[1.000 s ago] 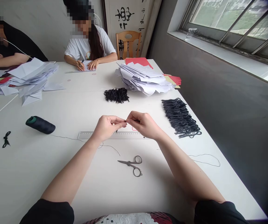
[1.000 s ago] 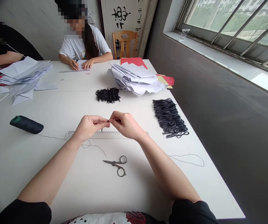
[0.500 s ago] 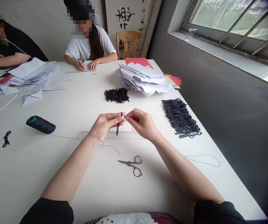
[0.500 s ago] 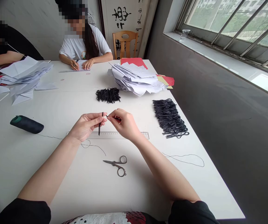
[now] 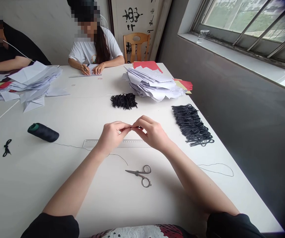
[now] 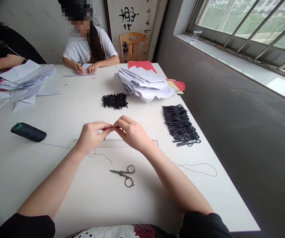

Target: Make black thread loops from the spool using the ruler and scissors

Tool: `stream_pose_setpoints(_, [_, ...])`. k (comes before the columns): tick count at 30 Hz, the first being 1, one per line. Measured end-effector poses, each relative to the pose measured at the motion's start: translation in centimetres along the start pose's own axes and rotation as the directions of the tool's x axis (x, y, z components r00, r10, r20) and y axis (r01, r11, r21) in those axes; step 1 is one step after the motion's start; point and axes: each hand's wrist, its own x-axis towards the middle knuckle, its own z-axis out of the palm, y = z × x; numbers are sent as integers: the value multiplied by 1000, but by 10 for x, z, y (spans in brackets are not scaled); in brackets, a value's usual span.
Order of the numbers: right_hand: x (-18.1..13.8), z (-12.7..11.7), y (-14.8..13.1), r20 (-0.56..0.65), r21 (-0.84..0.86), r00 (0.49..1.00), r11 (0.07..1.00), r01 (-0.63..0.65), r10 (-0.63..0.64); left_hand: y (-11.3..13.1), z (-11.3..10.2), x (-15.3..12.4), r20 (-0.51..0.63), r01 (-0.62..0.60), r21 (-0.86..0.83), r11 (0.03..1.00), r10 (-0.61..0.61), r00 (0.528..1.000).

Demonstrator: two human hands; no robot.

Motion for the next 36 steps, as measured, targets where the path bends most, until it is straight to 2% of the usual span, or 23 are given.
stream_pose_setpoints(3, [1,-5,0,55,181,989,973,-145,137,1,-4,2,60,70,-88,994,-65,996])
stream_pose_setpoints(6, [3,-11,0,156,284,957,918,-279,243,1,-8,4,120,122,-174,977,-102,988])
stream_pose_setpoints(11, [4,-15,-1,250,346,928,870,-352,276,3,-11,6,209,217,-271,938,-162,964])
stream_pose_setpoints(14, [3,-16,-1,283,343,916,861,-374,285,3,-9,5,201,252,-304,919,-196,960])
stream_pose_setpoints(17, [3,-17,0,328,396,888,807,-438,322,3,-7,4,122,246,-256,935,-222,967])
stream_pose_setpoints(20, [3,-18,2,324,429,868,760,-489,376,4,-8,3,138,292,-218,931,-267,954])
stream_pose_setpoints(23, [5,-20,3,265,406,866,765,-499,424,5,-10,4,261,392,-313,865,-318,911])
stream_pose_setpoints(25, [5,-21,3,245,376,868,783,-496,432,5,-11,5,291,422,-392,817,-325,900])
stream_pose_setpoints(31, [5,-17,-2,300,303,869,824,-478,393,2,-6,6,180,403,-592,698,-373,910])
stream_pose_setpoints(36, [5,-13,-6,314,293,857,818,-496,408,2,-1,6,77,355,-612,706,-394,916])
